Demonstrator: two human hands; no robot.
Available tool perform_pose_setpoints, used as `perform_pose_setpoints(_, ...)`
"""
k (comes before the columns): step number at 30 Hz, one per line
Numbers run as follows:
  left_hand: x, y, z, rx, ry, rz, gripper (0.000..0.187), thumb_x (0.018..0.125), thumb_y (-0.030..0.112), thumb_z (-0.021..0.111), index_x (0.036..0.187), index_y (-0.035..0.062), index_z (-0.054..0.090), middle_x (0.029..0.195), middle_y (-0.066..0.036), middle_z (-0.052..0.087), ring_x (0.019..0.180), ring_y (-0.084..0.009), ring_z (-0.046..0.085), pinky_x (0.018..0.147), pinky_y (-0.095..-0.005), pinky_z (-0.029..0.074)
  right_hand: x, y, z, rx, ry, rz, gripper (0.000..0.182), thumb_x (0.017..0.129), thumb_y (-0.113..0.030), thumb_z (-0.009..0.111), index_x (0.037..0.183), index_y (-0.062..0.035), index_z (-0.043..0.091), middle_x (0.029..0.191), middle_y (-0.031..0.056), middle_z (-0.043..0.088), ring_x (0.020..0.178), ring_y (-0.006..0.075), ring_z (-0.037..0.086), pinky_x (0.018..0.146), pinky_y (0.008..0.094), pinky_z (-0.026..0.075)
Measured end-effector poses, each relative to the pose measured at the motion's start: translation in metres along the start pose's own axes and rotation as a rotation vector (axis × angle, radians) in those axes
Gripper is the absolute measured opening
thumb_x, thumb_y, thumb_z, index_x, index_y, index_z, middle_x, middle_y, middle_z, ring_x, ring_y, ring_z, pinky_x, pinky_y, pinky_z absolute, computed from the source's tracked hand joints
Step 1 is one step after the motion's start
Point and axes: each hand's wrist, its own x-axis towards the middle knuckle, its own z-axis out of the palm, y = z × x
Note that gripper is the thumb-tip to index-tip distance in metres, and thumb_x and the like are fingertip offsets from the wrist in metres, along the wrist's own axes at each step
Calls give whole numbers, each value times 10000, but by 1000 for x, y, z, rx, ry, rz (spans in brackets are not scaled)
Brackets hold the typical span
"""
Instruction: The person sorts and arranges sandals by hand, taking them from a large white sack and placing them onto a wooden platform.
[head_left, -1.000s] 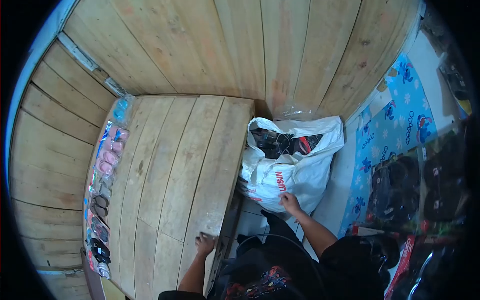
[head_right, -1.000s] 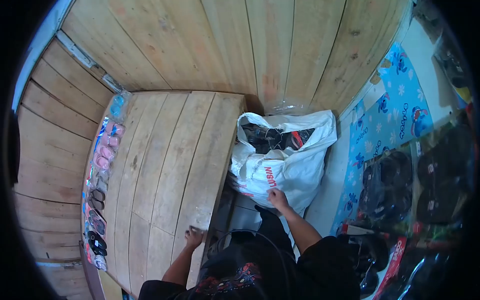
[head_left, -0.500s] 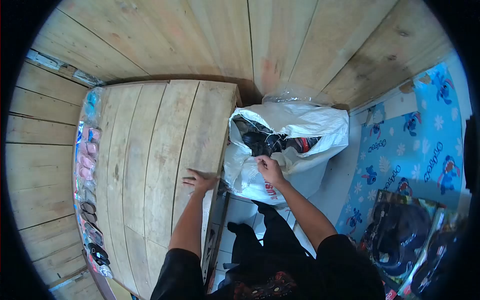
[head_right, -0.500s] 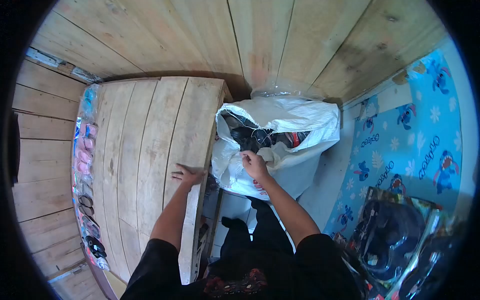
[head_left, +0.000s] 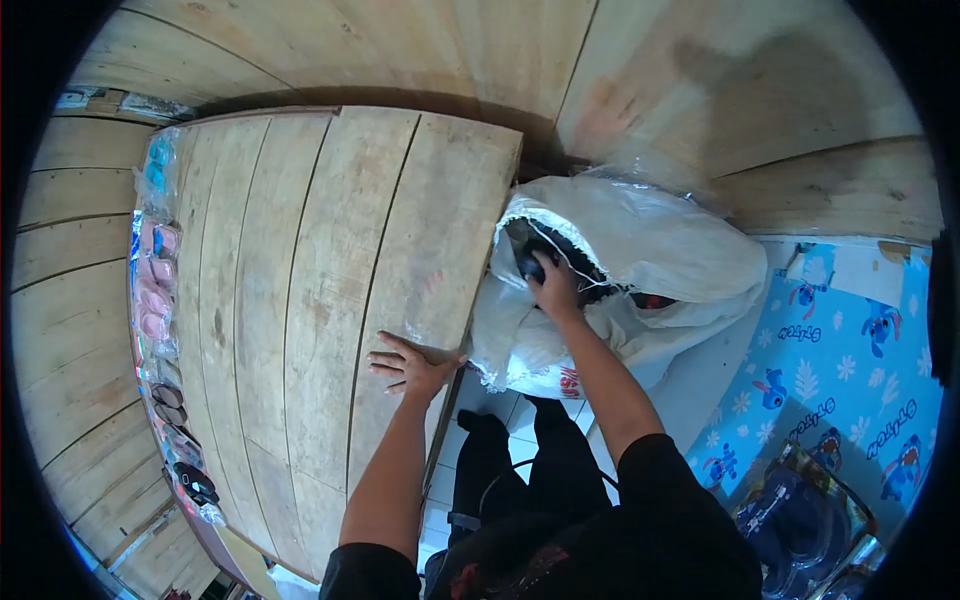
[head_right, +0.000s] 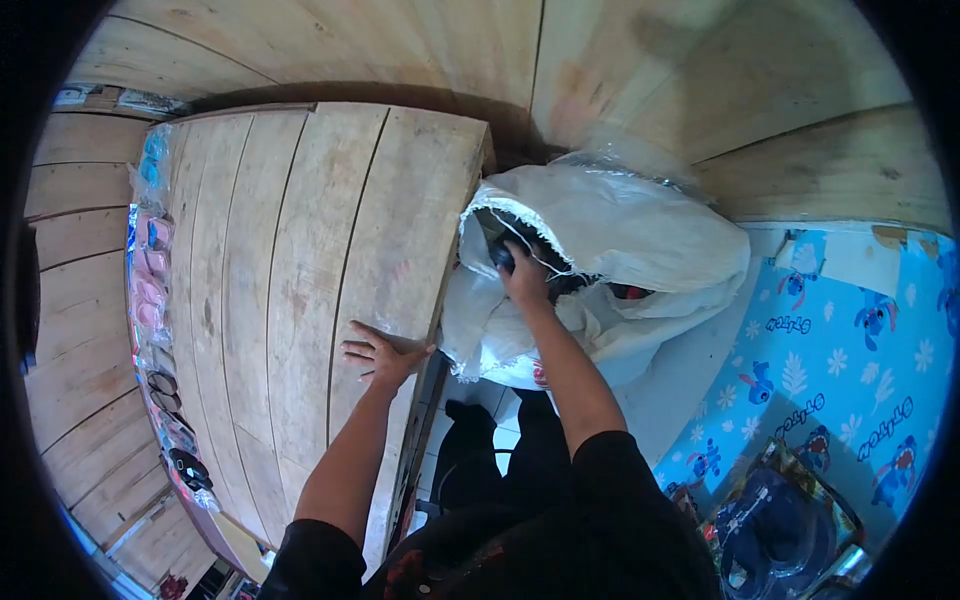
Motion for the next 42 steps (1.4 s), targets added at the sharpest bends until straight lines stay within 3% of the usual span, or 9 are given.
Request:
perform_pose_setpoints(2,6,-3,3,-13,5,18,1550,485,436,895,1337,163,-371,1352,-332,-367,1287,-483,-311,997,-715,30,12,21,17,142,98,-94,489,782,-248,679,1206,-46,541,1137,231,568,1066,381,536,923,414,429)
perform_pose_setpoints(8,9,-5,5,-34,36,48,1579,434,467,902,1359,158,-340,1360,-353,-338,1295,-479,-300,979,-728,48,29,32,-29,4,137,323,488,914,-402,485,1186,0,528,1163,278,543,1073,430,526,900,489,420)
perform_pose_setpoints(12,2,2,-4,-43,-6,31,1542,494,383,903,1344,128,-358,1342,-352,-365,1286,-486,-310,991,-715,23,30,55,-50,-200,428,120,457,934,-386,446,1153,3,541,1119,295,556,1036,454,529,878,484,434)
perform_pose_setpoints(20,4,-2,-2,-54,-10,42,1526,509,378,897,1347,133,-354,1340,-349,-369,1288,-483,-311,994,-711,8,48,76,-81,-262,182,-233,276,924,-223,479,1103,-38,580,1067,234,594,940,427,568,831,481,456)
perform_pose_setpoints(25,9,-5,4,-16,23,53,1550,472,452,894,1353,146,-344,1354,-361,-336,1295,-494,-285,985,-726,51,64,60,-38,-335,57,241,351,900,-111,427,1236,-56,518,1243,204,522,1173,362,479,997,423,382)
perform_pose_setpoints(28,9,-5,6,-11,33,53,1545,479,450,892,1352,145,-346,1354,-359,-338,1297,-493,-282,985,-726,55,49,47,3,-483,41,43,378,887,-188,457,1230,-46,527,1299,173,482,1213,385,426,991,436,387)
perform_pose_setpoints(31,7,-3,3,-40,-5,58,1512,531,383,887,1335,119,-366,1335,-357,-368,1279,-491,-318,987,-721,10,28,40,27,-711,-415,-80,444,860,-275,489,1256,-76,515,1320,154,460,1246,402,362,1022,468,340)
perform_pose_setpoints(33,6,-2,1,-29,-6,54,1511,533,383,886,1334,113,-366,1336,-360,-363,1280,-495,-312,989,-719,15,17,45,45,-596,-527,243,478,832,-315,521,1263,-109,518,1330,124,463,1259,394,331,1054,532,250)
perform_pose_setpoints(42,8,-5,4,-20,6,59,1504,537,381,886,1341,109,-355,1338,-368,-351,1281,-502,-303,992,-720,28,-10,35,29,-504,-537,384,377,777,-266,557,1080,-66,661,1311,141,509,1351,380,203,1044,670,50)
